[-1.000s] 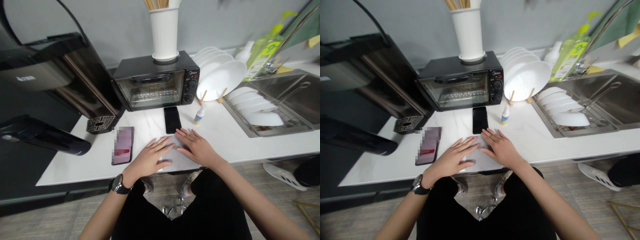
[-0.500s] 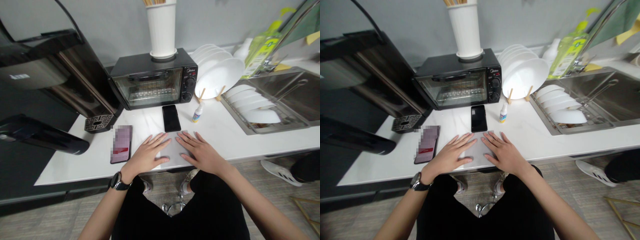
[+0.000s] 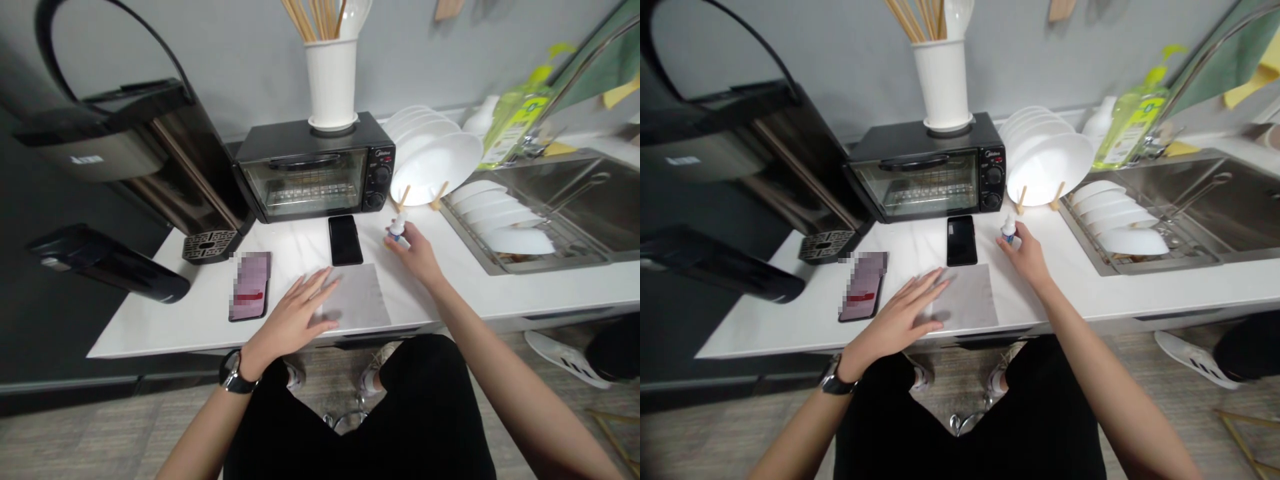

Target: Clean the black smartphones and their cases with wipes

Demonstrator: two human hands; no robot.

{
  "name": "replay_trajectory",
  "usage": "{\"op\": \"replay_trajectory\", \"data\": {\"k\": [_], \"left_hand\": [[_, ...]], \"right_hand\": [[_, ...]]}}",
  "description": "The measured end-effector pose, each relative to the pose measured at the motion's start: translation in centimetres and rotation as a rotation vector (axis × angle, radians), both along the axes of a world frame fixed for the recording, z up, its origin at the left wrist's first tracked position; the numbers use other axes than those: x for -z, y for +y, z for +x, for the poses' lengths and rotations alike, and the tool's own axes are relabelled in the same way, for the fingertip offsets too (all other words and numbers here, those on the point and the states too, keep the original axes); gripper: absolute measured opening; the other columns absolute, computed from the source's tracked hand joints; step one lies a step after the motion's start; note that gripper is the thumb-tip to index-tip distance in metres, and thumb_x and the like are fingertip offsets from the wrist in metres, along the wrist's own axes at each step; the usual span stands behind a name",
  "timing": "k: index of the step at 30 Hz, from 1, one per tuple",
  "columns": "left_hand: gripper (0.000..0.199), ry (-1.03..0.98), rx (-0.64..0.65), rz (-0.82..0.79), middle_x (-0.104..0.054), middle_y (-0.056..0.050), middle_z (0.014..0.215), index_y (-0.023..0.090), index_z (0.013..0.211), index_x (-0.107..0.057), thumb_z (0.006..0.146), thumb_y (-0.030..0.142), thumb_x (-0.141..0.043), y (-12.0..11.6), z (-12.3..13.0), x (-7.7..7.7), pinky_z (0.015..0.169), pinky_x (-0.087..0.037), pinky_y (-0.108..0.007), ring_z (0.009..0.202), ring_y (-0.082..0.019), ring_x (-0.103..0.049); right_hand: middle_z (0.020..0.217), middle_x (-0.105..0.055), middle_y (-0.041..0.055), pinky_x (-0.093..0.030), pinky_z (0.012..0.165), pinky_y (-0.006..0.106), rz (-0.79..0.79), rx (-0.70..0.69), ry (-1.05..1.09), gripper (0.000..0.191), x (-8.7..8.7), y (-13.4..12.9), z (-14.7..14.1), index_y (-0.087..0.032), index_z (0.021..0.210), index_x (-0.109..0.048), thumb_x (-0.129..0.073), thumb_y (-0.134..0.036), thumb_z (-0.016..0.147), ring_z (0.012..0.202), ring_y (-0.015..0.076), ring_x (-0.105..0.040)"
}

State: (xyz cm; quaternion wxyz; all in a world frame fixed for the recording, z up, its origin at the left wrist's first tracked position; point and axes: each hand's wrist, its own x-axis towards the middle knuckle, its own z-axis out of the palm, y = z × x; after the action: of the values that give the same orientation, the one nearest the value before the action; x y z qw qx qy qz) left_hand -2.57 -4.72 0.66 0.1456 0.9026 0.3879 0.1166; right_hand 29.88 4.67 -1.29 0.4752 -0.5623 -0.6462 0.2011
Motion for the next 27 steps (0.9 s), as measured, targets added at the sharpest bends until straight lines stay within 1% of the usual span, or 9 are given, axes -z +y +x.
{"op": "replay_trajectory", "data": {"k": [3,5,7,9,11,14,17,22,27], "left_hand": [[0.078,-0.151,-0.04,-0.014,-0.038,-0.008,0.171,0.036,0.169,-0.017,0.104,0.055,-0.056,-1.3,1.2,-1.0,0.128,-0.035,-0.052,0.153,-0.027,-0.045],[0.078,-0.316,-0.089,-0.028,-0.048,-0.013,0.164,0.03,0.168,-0.015,0.105,0.053,-0.054,-2.3,2.2,-1.8,0.117,-0.05,-0.046,0.136,-0.025,-0.062],[0.057,-0.412,-0.114,-0.01,-0.065,-0.013,0.145,0.024,0.157,-0.037,0.108,0.049,-0.049,-3.2,3.2,-2.5,0.101,-0.057,-0.039,0.116,-0.022,-0.071],[0.031,-0.337,-0.094,0.036,-0.075,-0.007,0.112,0.021,0.126,-0.061,0.111,0.043,-0.043,-3.9,4.2,-3.0,0.081,-0.058,-0.033,0.092,-0.019,-0.073],[0.033,-0.187,-0.066,0.108,-0.073,-0.003,0.086,0.02,0.101,-0.064,0.111,0.043,-0.043,-4.4,5.1,-3.2,0.062,-0.05,-0.03,0.07,-0.017,-0.068],[0.045,-0.07,-0.027,0.256,-0.067,-0.001,0.069,0.019,0.086,-0.062,0.108,0.054,-0.045,-5.1,5.9,-3.0,0.049,-0.036,-0.028,0.056,-0.016,-0.06],[0.053,-0.073,0.047,0.406,-0.06,0.0,0.06,0.019,0.073,-0.059,0.11,0.053,-0.041,-6.0,6.5,-2.8,0.046,-0.029,-0.029,0.051,-0.014,-0.054],[0.052,-0.092,0.112,0.499,-0.056,0.0,0.059,0.019,0.071,-0.06,0.11,0.049,-0.043,-7.5,7.2,-3.2,0.047,-0.029,-0.031,0.051,-0.014,-0.051],[0.053,-0.213,-0.005,0.471,-0.051,0.002,0.054,0.02,0.064,-0.053,0.113,0.035,-0.036,-6.8,3.7,-3.7,0.047,-0.025,-0.031,0.045,-0.012,-0.042]], "right_hand": [[0.096,-0.072,0.0065,-0.052,0.083,0.037,-0.053,-0.27,-0.156,0.031,-1.7,-2.6,-2.1,-0.021,0.11,-0.062,-0.057,-0.05,0.1,0.085,0.0234,-0.068],[0.094,-0.071,0.0041,-0.049,0.074,0.031,-0.087,-0.484,-0.263,0.025,-3.0,-6.3,-3.7,-0.021,0.118,-0.058,-0.055,-0.041,0.103,0.076,0.0194,-0.066],[0.096,-0.071,0.0042,-0.047,0.069,0.03,-0.11,-0.661,-0.366,0.022,-3.8,-10.1,-5.0,-0.021,0.121,-0.056,-0.052,-0.035,0.104,0.074,0.0188,-0.066],[0.092,-0.072,0.0042,-0.044,0.065,0.03,-0.104,-0.728,-0.479,0.019,-4.1,-12.8,-5.7,-0.02,0.117,-0.055,-0.051,-0.034,0.104,0.072,0.0203,-0.068],[0.091,-0.073,0.004,-0.043,0.063,0.031,-0.094,-0.732,-0.556,0.02,-4.0,-14.3,-5.7,-0.02,0.116,-0.055,-0.052,-0.038,0.106,0.072,0.0215,-0.07],[0.09,-0.073,0.0028,-0.041,0.058,0.03,-0.045,-0.702,-0.589,0.025,-4.1,-15.5,-4.8,-0.022,0.11,-0.054,-0.049,-0.046,0.109,0.07,0.0201,-0.072],[0.079,-0.07,0.0005,-0.039,0.053,0.03,0.059,-0.658,-0.616,0.03,-4.5,-16.7,-3.9,-0.023,0.099,-0.054,-0.042,-0.048,0.112,0.062,0.0182,-0.069],[0.075,-0.068,-0.0004,-0.038,0.05,0.032,0.187,-0.673,-0.675,0.032,-4.8,-18.2,-3.7,-0.022,0.099,-0.057,-0.041,-0.047,0.112,0.057,0.0172,-0.066],[0.073,-0.067,0.0004,-0.036,0.051,0.031,0.227,-0.604,-0.692,0.025,-5.4,-16.3,0.0,-0.024,0.101,-0.063,-0.055,-0.047,0.107,0.056,0.0177,-0.061]]}}
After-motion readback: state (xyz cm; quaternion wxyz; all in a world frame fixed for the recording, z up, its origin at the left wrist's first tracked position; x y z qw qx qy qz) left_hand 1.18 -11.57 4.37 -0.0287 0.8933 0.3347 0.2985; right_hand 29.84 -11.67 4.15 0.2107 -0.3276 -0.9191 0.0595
